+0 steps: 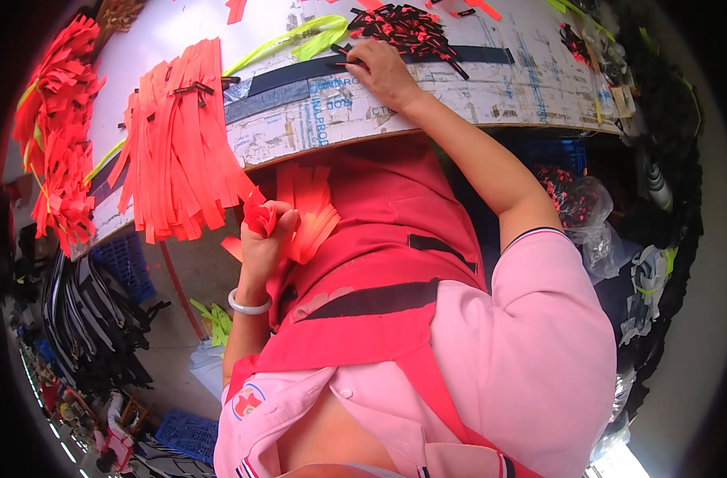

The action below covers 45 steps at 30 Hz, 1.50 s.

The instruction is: Attaching black clips to red fabric strips at a workbench.

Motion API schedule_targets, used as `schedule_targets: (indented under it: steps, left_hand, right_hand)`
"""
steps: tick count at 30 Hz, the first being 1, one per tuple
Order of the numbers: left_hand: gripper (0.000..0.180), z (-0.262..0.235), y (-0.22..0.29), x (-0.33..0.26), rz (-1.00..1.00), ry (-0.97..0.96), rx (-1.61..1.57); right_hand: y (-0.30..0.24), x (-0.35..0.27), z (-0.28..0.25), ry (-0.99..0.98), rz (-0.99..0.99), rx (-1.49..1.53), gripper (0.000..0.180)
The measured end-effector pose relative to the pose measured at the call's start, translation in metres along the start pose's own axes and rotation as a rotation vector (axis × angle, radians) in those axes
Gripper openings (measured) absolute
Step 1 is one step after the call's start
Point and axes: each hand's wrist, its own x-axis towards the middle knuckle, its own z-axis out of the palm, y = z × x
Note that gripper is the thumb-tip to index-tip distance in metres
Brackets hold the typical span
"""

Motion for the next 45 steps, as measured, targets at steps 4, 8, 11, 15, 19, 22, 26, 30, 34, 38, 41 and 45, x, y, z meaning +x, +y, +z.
schedule_targets:
  steps: [4,8,11,15,19,22,26,30,34,38,41,45]
  left_hand:
    - [0.007,-0.001,-0.001,0.0,-0.002,0.004,0.011]
    - [0.006,0.0,-0.003,0.004,-0.029,-0.031,0.001]
    - [0.006,0.001,-0.005,0.006,-0.027,-0.055,0.043]
    - [0.006,0.002,-0.006,0.005,-0.008,-0.039,0.082]
    - [0.006,0.003,-0.005,0.004,-0.02,-0.034,0.081]
    - [0.006,0.003,-0.007,0.005,-0.014,-0.04,0.075]
    - [0.007,0.005,-0.004,0.007,-0.017,-0.048,0.033]
    - [0.008,0.006,-0.004,0.005,-0.001,-0.074,0.038]
    - [0.008,0.005,0.0,0.002,-0.005,-0.029,0.026]
    - [0.008,0.0,0.002,0.006,0.008,0.022,-0.041]
    - [0.007,0.0,0.0,0.013,0.081,0.021,-0.046]
    - [0.007,0.001,0.001,0.02,0.087,-0.019,-0.064]
  right_hand:
    - [0.001,-0.024,-0.025,0.02,0.004,0.003,0.019]
    - [-0.002,-0.022,-0.034,-0.055,0.11,-0.013,0.02]
    - [-0.001,-0.023,-0.034,-0.131,0.247,-0.098,0.03]
    - [-0.007,-0.027,-0.033,0.154,0.207,-0.347,0.046]
    - [-0.012,-0.025,-0.032,0.071,0.252,-0.377,0.043]
    - [-0.014,-0.021,-0.027,0.027,0.125,-0.309,0.027]
    - [0.013,-0.012,-0.021,0.004,-0.039,-0.24,0.024]
    - [0.02,0.0,-0.028,0.106,0.419,0.2,0.025]
    - [0.016,0.015,-0.05,0.109,1.021,1.411,0.02]
    - [-0.008,0.011,-0.046,0.05,1.036,2.07,0.018]
    - [-0.018,0.006,-0.04,-0.066,0.98,2.102,0.02]
    - [-0.056,0.009,-0.041,-0.155,1.058,1.88,0.026]
